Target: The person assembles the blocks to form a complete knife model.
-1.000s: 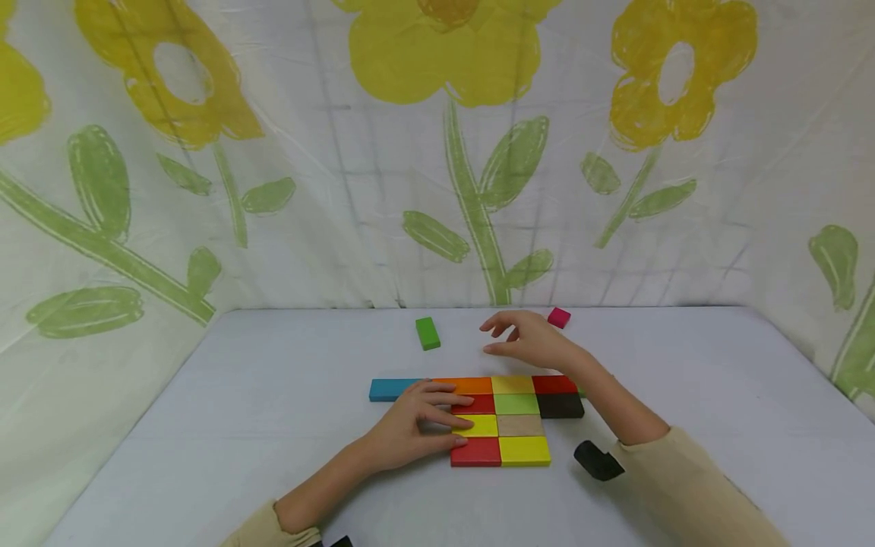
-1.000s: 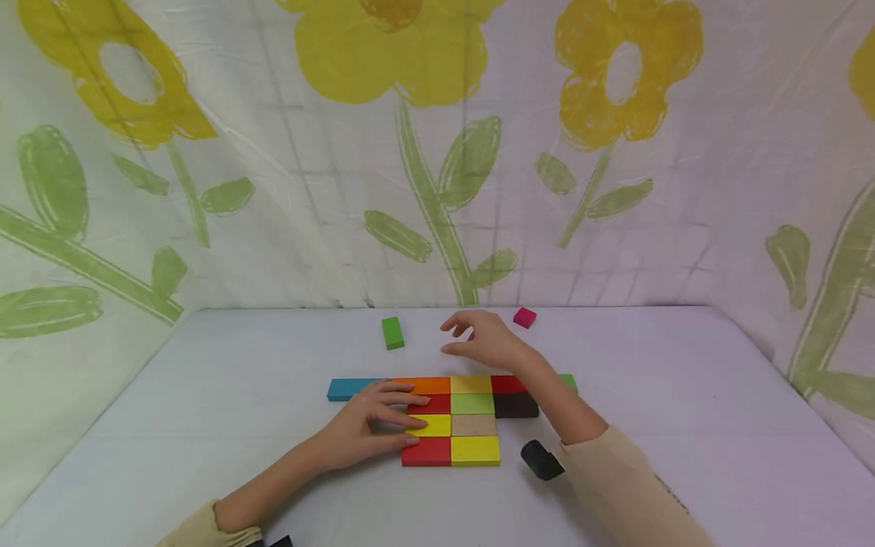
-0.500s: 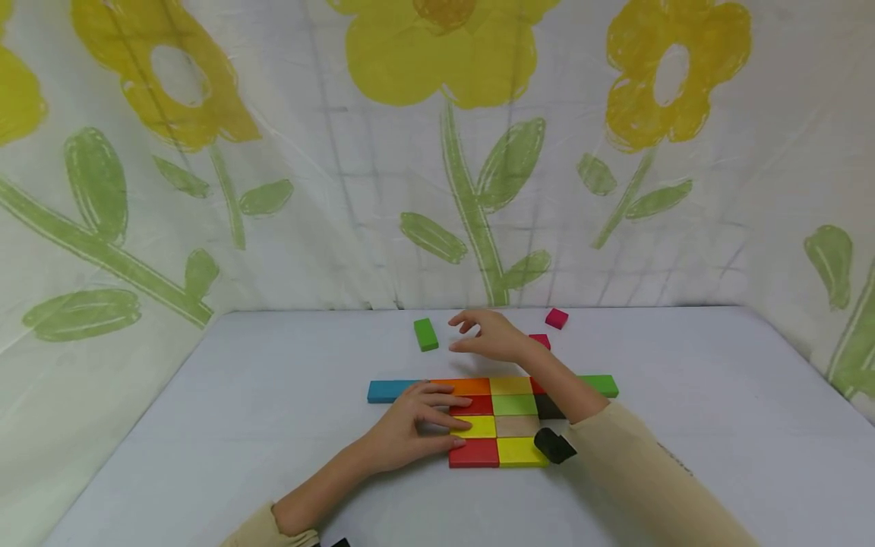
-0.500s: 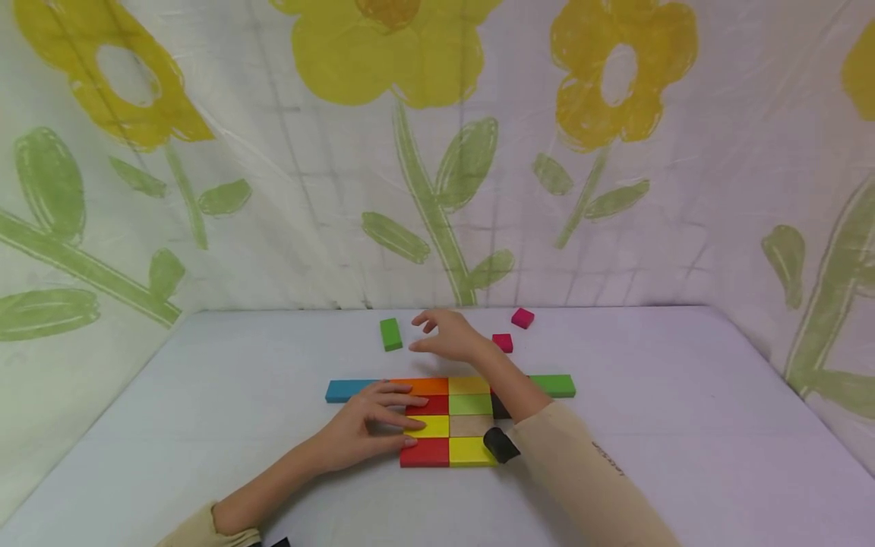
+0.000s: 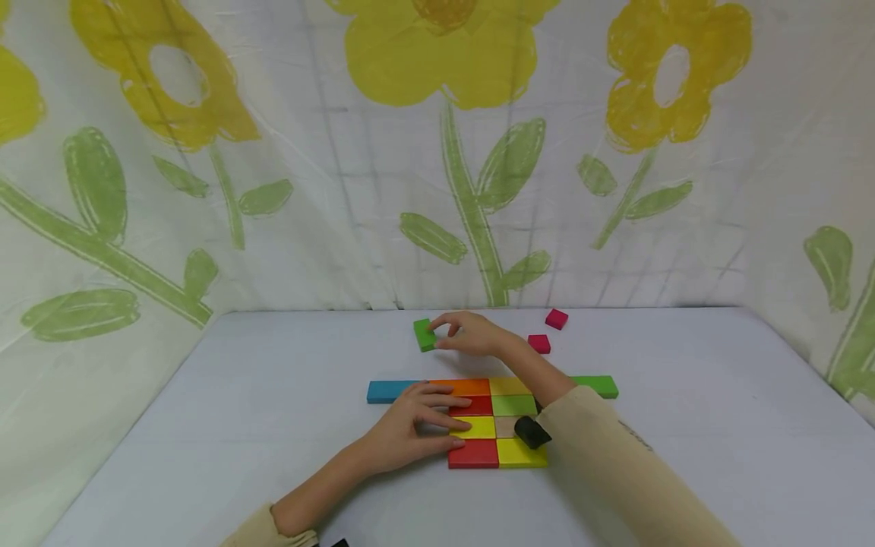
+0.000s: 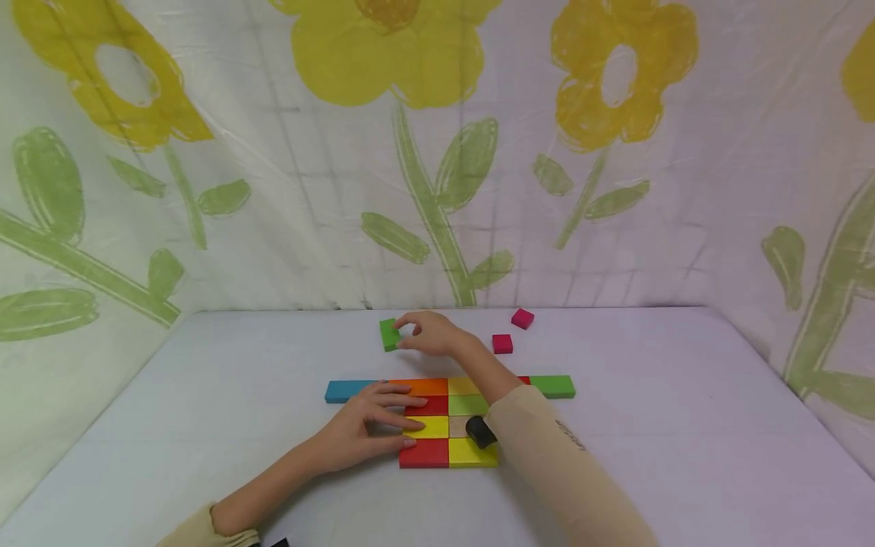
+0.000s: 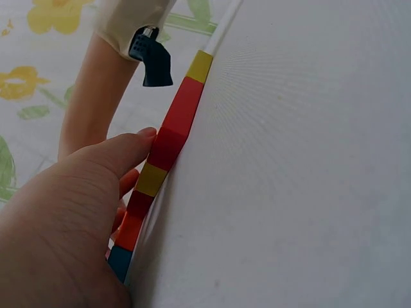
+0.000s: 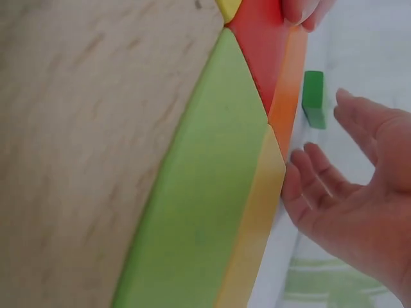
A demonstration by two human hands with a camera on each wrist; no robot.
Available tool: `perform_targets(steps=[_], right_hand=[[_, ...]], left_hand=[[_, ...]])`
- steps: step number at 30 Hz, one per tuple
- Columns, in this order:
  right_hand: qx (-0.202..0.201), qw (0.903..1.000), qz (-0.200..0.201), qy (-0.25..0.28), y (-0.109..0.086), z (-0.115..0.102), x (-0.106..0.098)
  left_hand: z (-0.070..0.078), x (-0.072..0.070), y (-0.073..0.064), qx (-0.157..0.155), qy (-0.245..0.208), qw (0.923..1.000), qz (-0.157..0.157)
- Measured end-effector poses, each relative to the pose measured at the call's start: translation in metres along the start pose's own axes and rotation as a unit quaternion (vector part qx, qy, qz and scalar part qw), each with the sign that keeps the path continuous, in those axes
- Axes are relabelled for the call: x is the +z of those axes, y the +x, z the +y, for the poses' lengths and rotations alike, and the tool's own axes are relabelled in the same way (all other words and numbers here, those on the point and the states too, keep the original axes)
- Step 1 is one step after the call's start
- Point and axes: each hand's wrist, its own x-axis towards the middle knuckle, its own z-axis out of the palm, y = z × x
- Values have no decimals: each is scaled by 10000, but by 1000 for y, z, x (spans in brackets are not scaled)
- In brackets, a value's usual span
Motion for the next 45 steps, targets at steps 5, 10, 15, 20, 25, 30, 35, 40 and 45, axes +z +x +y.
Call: perform_targets(steps=[5, 10, 15, 20, 25, 30, 35, 40, 45], right_hand=[[-117, 9995, -290, -64, 7, -1, 0], [-359, 9980, -506, -102, 13, -6, 1], [-410, 9974, -533, -277, 16, -9, 3], [-105, 9986, -278, -443, 18, -7, 6], [112, 9989, 183, -408, 18, -1, 6], [328, 9978, 515, -252, 16, 0, 3], [457, 9968, 648, 80, 17, 2, 2], [585, 9954, 723, 239, 27, 5, 4], [603, 9955, 707, 182, 34, 3, 6]], left_hand=[[0, 0, 0, 25, -13, 10000, -9], [0, -1, 0, 41, -28, 10000, 9], [1, -1, 0, 43, 13, 10000, 27], [1, -1, 0, 18, -5, 10000, -4], [1, -2, 0, 14, -27, 10000, -16], [1, -1, -1, 29, 34, 10000, 0], [1, 0, -1, -14, 4, 10000, 12], [1, 0, -1, -49, 1, 10000, 2], [1, -1, 0, -36, 36, 10000, -8]])
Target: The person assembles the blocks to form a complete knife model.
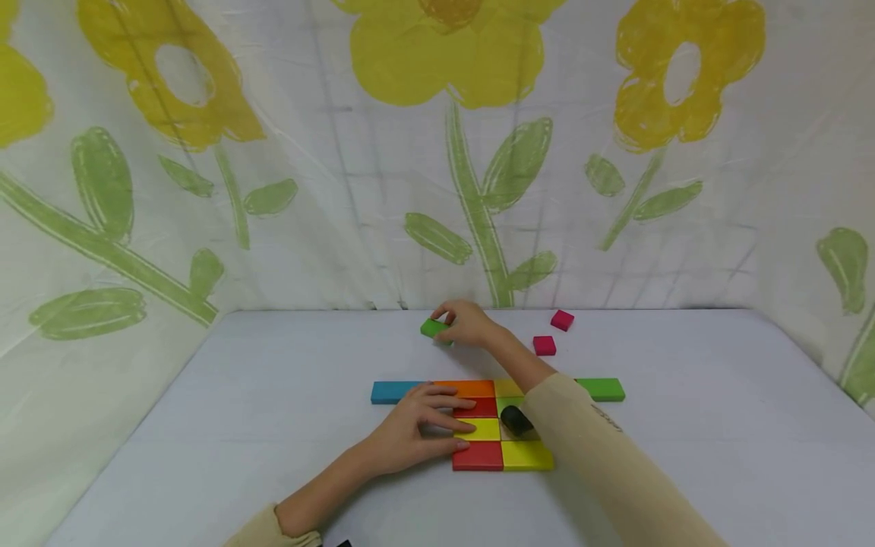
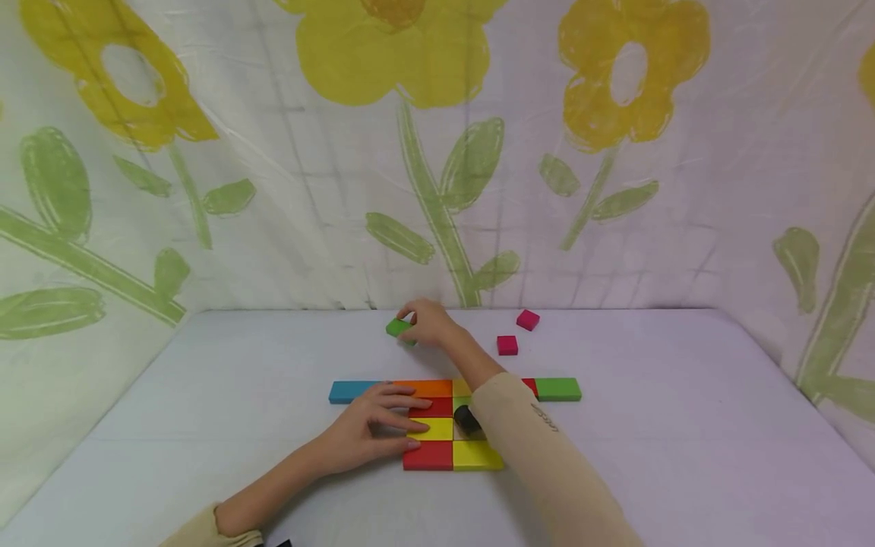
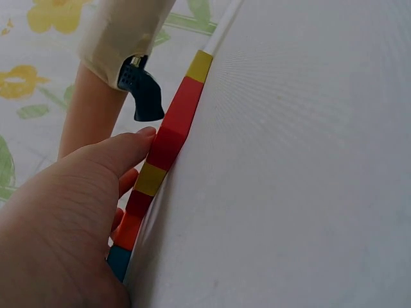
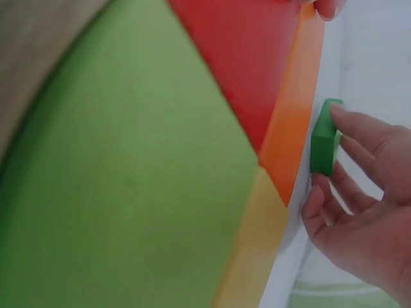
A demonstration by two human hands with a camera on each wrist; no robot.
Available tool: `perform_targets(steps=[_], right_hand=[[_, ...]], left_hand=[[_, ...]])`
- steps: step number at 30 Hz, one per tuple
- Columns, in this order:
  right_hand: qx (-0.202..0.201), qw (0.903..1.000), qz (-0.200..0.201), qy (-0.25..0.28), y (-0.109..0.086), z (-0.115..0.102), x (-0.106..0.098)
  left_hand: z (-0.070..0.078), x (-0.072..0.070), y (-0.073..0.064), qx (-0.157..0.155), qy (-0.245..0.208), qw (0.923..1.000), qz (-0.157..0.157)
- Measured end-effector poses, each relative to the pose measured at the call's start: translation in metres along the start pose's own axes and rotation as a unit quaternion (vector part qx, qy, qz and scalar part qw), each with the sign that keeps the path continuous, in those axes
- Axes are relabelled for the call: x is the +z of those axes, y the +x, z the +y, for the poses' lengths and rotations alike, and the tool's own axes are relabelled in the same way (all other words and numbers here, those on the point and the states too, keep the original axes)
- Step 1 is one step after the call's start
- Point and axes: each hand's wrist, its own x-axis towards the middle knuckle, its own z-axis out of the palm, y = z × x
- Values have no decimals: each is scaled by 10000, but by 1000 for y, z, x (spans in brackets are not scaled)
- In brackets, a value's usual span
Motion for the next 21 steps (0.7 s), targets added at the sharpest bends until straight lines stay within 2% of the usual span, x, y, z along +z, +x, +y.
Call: perform_targets(steps=[6, 21], right_hand=[[24, 9998, -15, -205, 1, -2, 0], [70, 9993, -100, -342, -3, -3, -8]], left_hand=[[1, 1, 1, 52, 31, 10000, 27], [0, 1, 0, 90, 123, 9999, 59]])
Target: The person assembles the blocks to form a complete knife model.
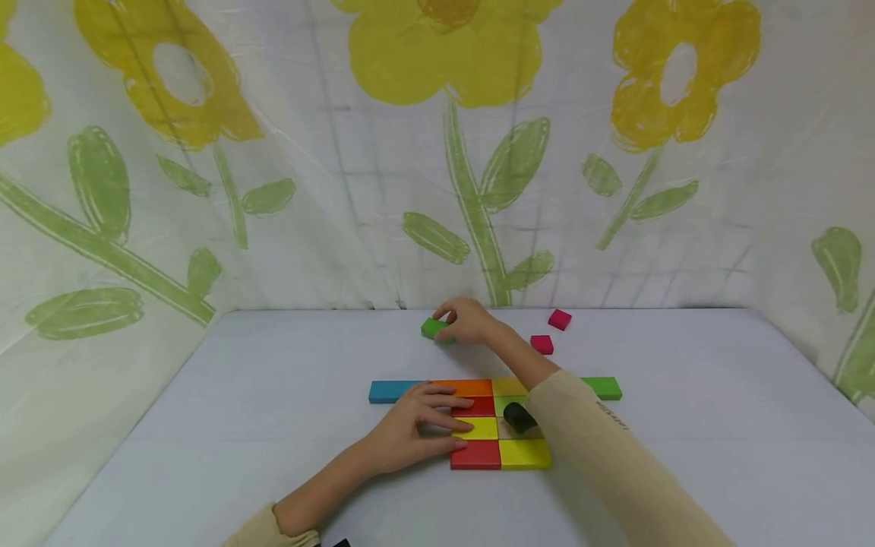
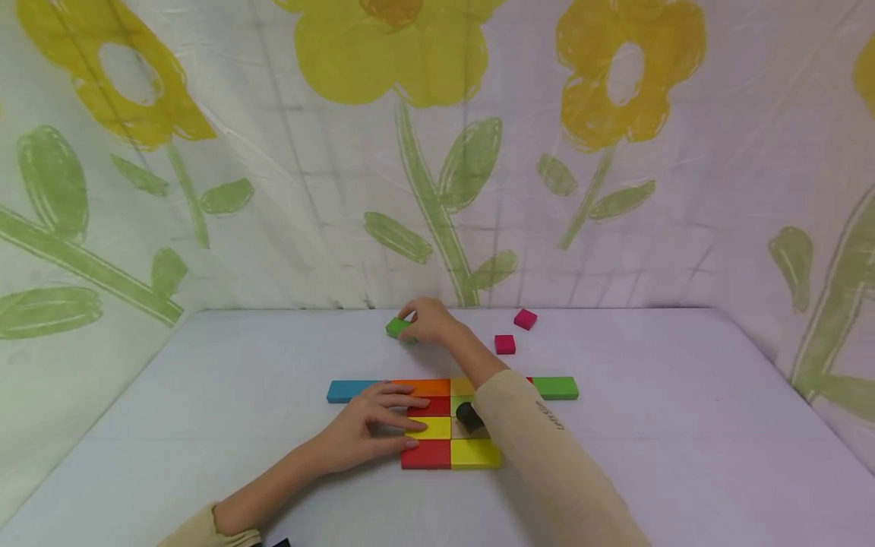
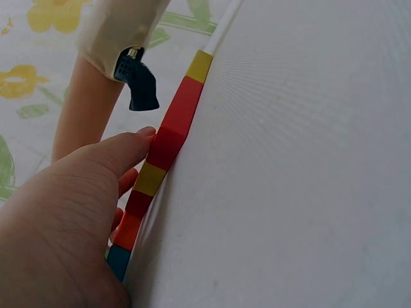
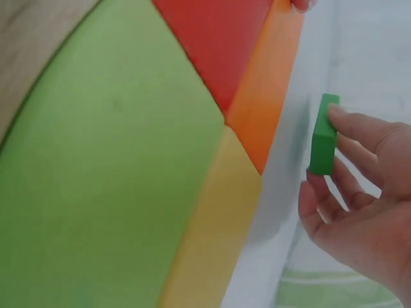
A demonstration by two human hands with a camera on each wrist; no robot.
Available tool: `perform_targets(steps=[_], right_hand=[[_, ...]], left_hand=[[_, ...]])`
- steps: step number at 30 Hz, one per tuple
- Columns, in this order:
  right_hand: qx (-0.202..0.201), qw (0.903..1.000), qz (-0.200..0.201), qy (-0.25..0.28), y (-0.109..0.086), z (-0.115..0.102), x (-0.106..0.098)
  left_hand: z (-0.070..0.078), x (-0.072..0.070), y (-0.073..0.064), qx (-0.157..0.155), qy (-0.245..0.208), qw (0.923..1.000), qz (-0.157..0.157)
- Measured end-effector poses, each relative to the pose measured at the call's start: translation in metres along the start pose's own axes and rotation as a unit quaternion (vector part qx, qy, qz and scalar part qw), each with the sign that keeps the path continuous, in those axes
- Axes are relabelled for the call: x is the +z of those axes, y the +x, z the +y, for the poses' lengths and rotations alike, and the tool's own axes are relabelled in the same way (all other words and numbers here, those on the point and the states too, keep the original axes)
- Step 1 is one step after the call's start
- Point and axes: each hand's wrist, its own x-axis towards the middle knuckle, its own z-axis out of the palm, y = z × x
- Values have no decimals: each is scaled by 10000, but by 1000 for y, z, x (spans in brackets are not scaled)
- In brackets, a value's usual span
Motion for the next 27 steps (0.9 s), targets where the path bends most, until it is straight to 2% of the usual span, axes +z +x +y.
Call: perform_targets(steps=[16, 27], right_hand=[[-152, 9996, -139, 185, -18, 6, -8], [-442, 9988, -135, 154, -36, 18, -14]], left_hand=[[0, 0, 0, 31, 12, 10000, 20], [1, 0, 0, -55, -75, 10000, -25]])
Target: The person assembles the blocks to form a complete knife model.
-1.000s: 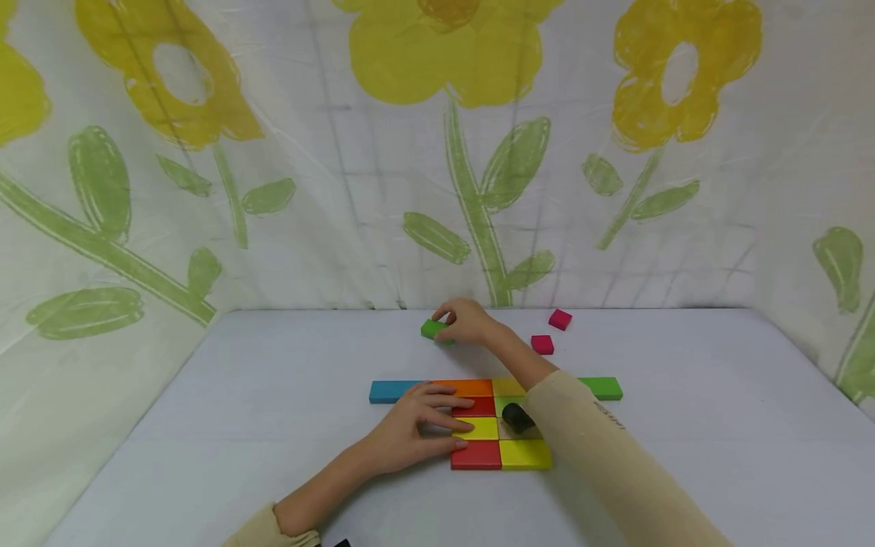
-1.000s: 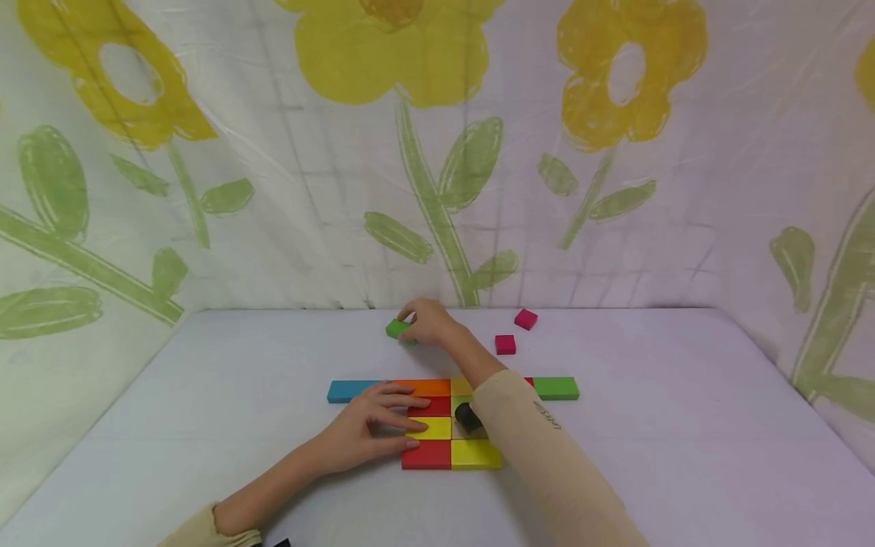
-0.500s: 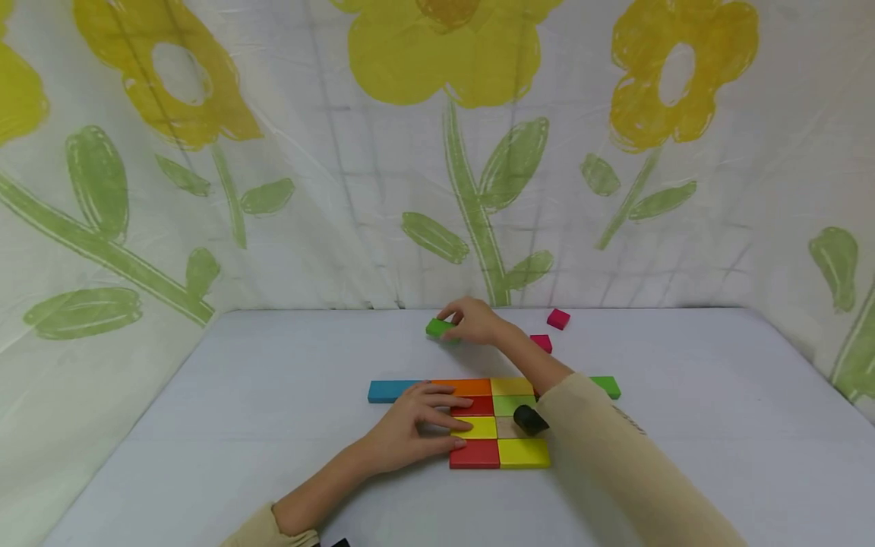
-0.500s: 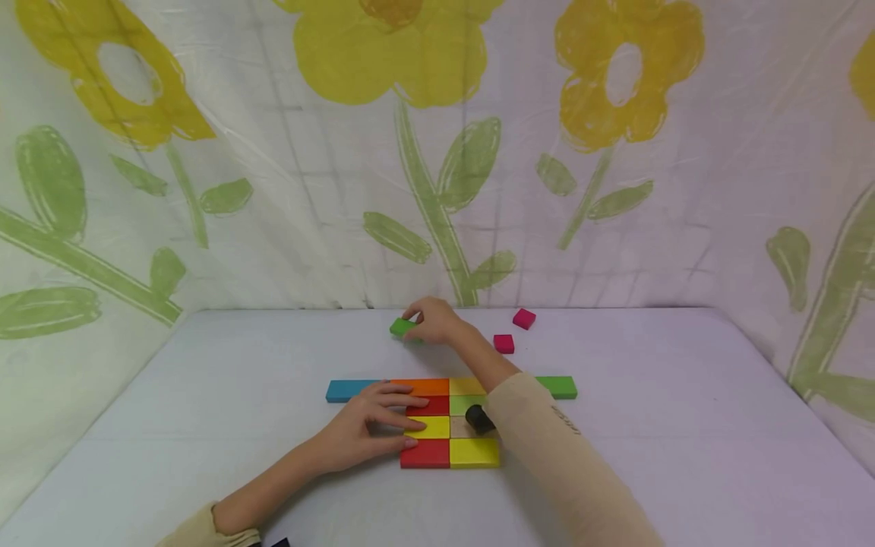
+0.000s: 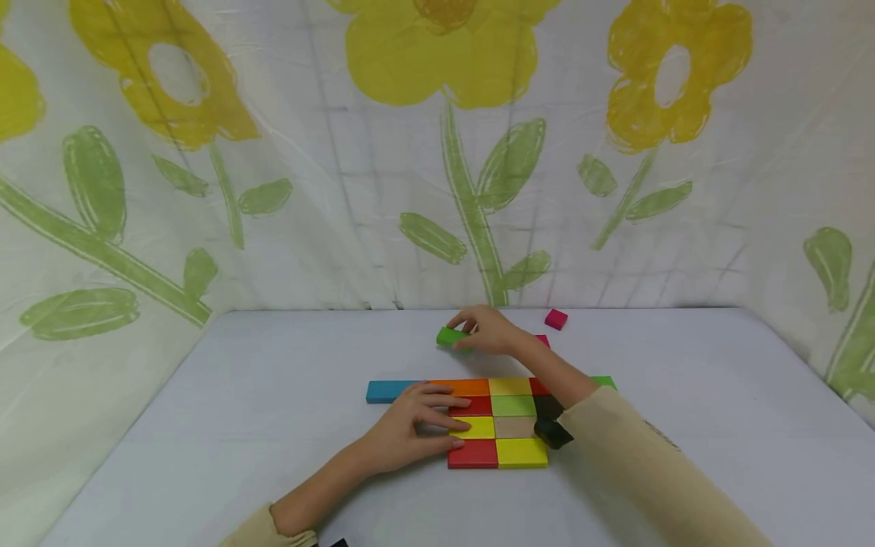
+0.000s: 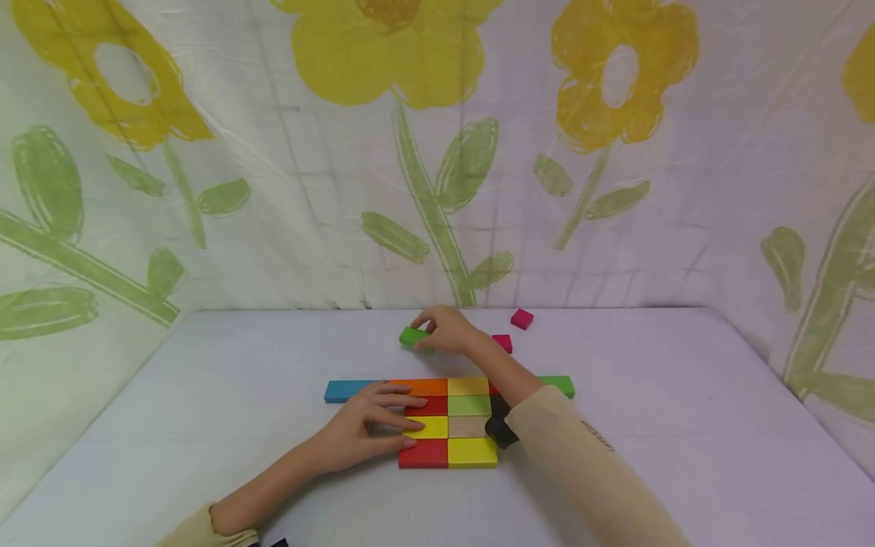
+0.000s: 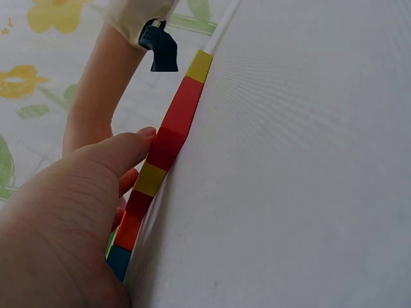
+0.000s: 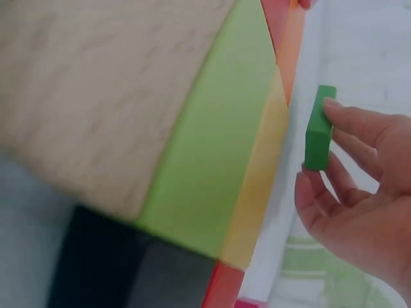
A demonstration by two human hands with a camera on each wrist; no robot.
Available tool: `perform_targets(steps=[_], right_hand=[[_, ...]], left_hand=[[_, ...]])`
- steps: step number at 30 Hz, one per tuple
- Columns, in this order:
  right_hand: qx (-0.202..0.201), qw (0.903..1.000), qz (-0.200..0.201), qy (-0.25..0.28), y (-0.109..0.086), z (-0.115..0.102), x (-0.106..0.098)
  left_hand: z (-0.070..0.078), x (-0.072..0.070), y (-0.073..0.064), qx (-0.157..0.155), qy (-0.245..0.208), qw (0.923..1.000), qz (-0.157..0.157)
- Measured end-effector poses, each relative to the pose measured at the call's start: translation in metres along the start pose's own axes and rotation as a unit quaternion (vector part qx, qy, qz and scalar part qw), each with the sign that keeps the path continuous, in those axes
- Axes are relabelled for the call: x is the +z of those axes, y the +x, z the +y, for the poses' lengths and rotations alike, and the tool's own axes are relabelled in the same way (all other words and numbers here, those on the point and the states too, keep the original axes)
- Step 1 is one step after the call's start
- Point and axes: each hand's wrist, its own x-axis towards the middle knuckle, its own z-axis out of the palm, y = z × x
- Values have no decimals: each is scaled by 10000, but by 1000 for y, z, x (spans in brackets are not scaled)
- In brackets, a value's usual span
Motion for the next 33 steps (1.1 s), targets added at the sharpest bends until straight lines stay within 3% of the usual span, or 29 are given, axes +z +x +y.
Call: perform_targets(steps=[14, 21, 28, 33], right_hand=[[-44, 9999, -102, -10, -27, 10, 0], [-68, 10000, -22, 27, -40, 12, -2], [-423, 9991, 42, 47, -58, 16, -7], [-334, 9992, 55, 216, -73, 14, -10]], left_hand=[[-1, 1, -1, 152, 112, 9997, 125], [1, 1, -1, 79, 77, 9999, 108], [1, 1, -1, 12, 58, 10000, 50], [2, 0, -1, -20, 37, 10000, 27]])
